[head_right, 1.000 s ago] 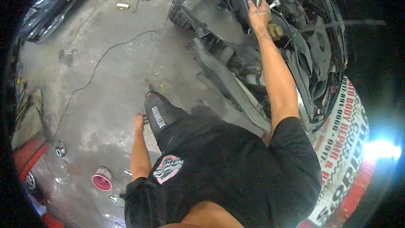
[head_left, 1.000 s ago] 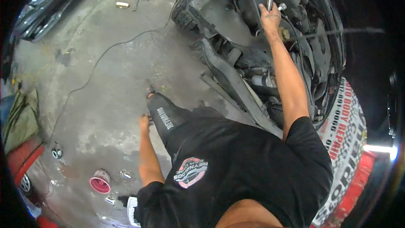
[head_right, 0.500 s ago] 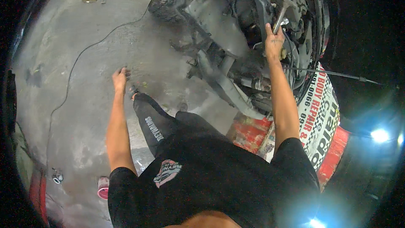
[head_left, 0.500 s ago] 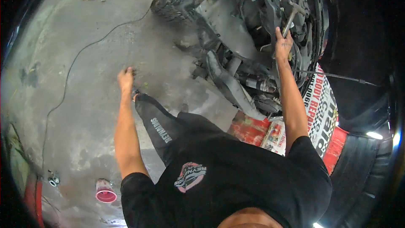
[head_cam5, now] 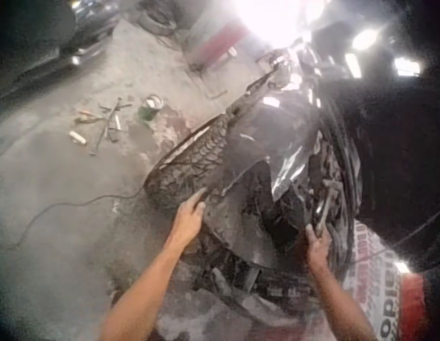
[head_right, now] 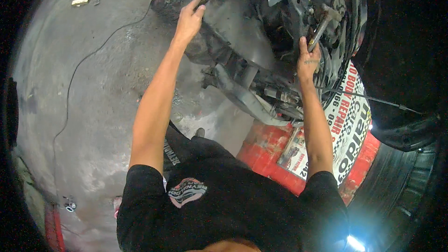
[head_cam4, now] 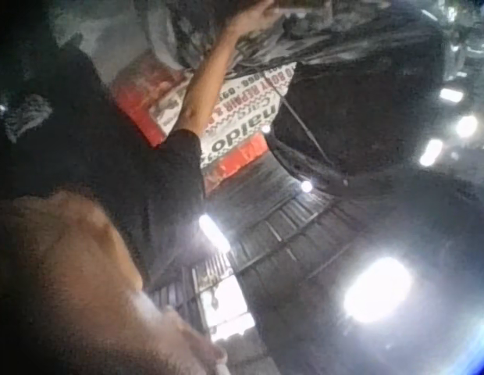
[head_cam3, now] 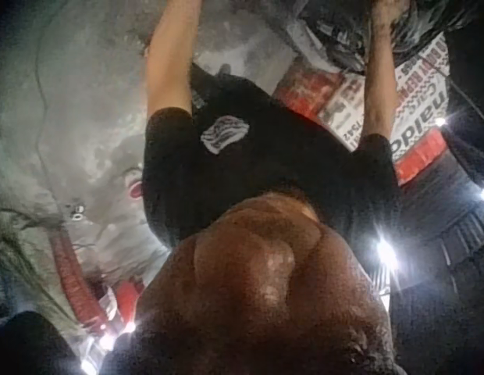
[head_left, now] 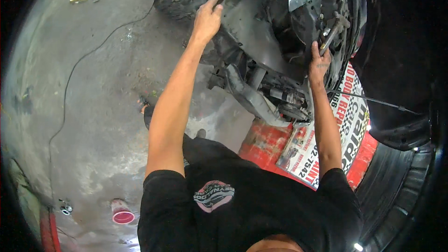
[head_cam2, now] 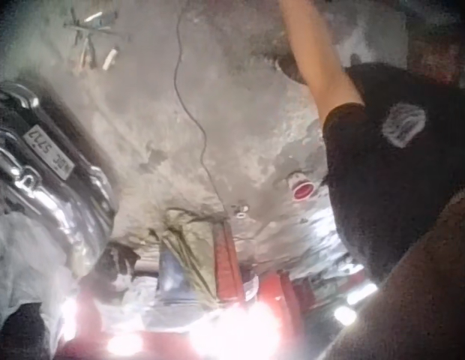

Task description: The person uses a hammer and a metal bar to straighten the damaged metal of a car fender, striking various points on the panel and internal support structures. The person then wipes the headlight area with a cloth.

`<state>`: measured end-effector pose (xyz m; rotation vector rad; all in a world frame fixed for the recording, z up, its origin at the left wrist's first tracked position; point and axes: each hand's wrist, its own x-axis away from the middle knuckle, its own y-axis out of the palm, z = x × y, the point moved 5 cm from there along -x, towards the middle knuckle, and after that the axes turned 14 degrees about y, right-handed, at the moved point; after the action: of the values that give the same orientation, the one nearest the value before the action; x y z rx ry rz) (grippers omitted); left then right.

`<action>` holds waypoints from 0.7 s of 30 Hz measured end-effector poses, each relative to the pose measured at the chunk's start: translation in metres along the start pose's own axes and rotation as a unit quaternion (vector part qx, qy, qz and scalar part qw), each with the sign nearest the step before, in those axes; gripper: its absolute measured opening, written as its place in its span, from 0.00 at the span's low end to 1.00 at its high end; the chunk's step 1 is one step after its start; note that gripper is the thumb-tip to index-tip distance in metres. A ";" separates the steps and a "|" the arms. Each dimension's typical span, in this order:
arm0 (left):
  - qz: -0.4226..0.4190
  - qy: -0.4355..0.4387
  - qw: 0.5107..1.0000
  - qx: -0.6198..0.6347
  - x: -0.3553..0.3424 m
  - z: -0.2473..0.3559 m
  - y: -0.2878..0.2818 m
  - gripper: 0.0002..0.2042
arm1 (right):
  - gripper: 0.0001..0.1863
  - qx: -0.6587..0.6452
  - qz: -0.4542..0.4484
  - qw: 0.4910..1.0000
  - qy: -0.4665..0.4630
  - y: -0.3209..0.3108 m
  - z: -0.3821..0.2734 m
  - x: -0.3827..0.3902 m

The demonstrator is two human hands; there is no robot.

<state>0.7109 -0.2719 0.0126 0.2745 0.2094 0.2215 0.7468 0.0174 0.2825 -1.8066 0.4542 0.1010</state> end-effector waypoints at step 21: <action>-0.049 -0.035 0.988 0.139 -0.021 -0.025 0.011 0.23 | 0.28 0.015 -0.020 0.996 0.081 0.001 0.004 0.003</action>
<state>0.6832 -0.2602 -0.0039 0.5471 0.1840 0.0847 0.7499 0.0201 0.2795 -1.8012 0.5306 -0.0812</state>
